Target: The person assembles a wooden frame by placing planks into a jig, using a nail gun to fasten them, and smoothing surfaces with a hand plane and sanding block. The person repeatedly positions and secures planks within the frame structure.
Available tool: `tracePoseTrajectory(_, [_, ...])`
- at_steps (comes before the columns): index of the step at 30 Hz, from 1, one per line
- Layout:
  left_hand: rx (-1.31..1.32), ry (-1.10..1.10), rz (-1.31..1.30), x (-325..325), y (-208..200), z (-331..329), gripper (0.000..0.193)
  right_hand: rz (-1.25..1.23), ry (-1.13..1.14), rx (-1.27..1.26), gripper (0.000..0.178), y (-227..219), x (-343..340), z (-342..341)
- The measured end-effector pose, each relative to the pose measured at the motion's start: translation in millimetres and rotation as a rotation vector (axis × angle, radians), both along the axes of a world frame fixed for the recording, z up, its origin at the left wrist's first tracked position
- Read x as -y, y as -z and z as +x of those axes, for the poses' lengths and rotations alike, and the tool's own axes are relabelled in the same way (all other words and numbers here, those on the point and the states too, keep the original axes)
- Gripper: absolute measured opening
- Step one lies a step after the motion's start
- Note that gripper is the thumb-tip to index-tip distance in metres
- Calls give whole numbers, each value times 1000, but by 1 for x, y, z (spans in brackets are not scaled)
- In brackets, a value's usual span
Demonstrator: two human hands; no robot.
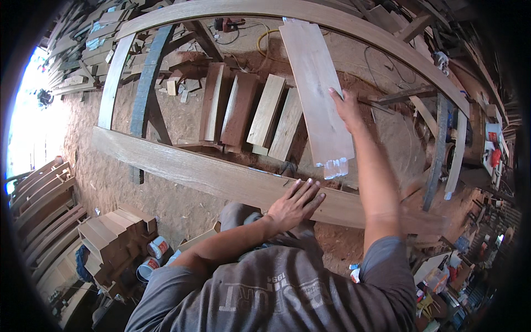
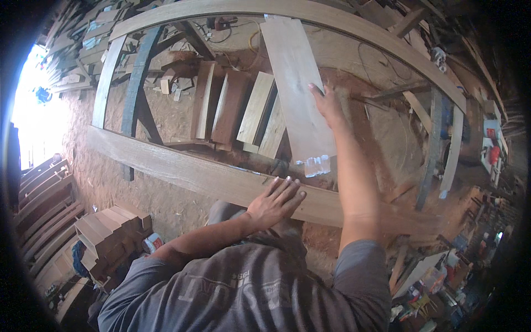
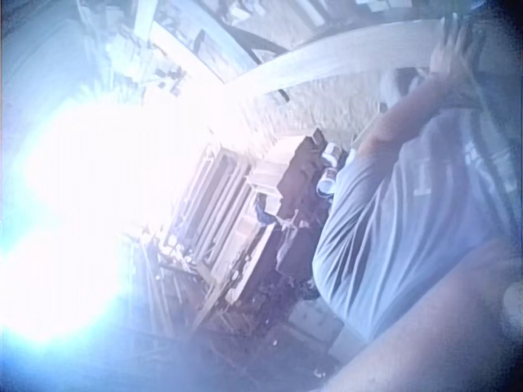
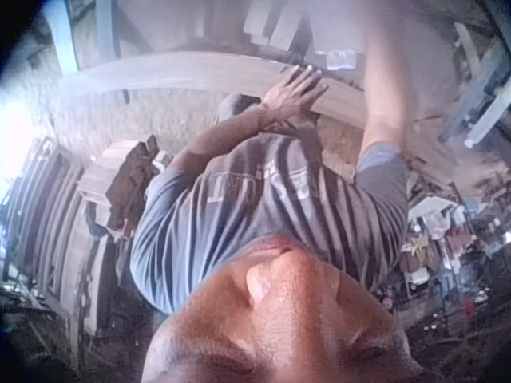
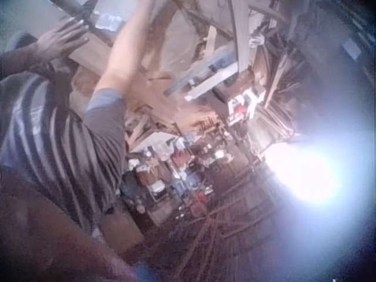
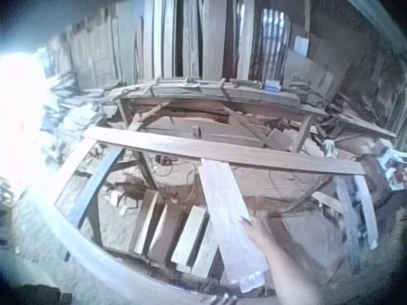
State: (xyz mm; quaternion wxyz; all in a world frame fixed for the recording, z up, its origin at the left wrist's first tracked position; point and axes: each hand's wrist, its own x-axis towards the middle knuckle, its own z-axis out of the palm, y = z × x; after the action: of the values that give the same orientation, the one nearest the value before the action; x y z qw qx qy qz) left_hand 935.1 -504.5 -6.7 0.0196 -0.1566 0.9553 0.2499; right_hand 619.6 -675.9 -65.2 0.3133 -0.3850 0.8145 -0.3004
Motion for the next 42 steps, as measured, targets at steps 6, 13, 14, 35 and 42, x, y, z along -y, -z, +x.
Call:
tracePoseTrajectory(6, [-206, 71, 169, 1, 19, 12, 73, 40, -77, -12, 62, 25, -27, -58])
tracePoseTrajectory(13, [-340, -22, 335, 5, 16, 14, 73, 140, -355, -138, 70, -64, -48, -78])
tracePoseTrajectory(14, [-333, -40, 351, 5, 11, 14, 71, 160, -373, -192, 71, -75, -50, -82])
tracePoseTrajectory(35, [-495, -793, 1083, 75, -73, 6, 79, -195, 265, 71, 53, -169, -150, 47])
tracePoseTrajectory(42, [-377, -602, 631, 135, -125, -45, 97, -577, 580, 223, 48, -153, -139, 77])
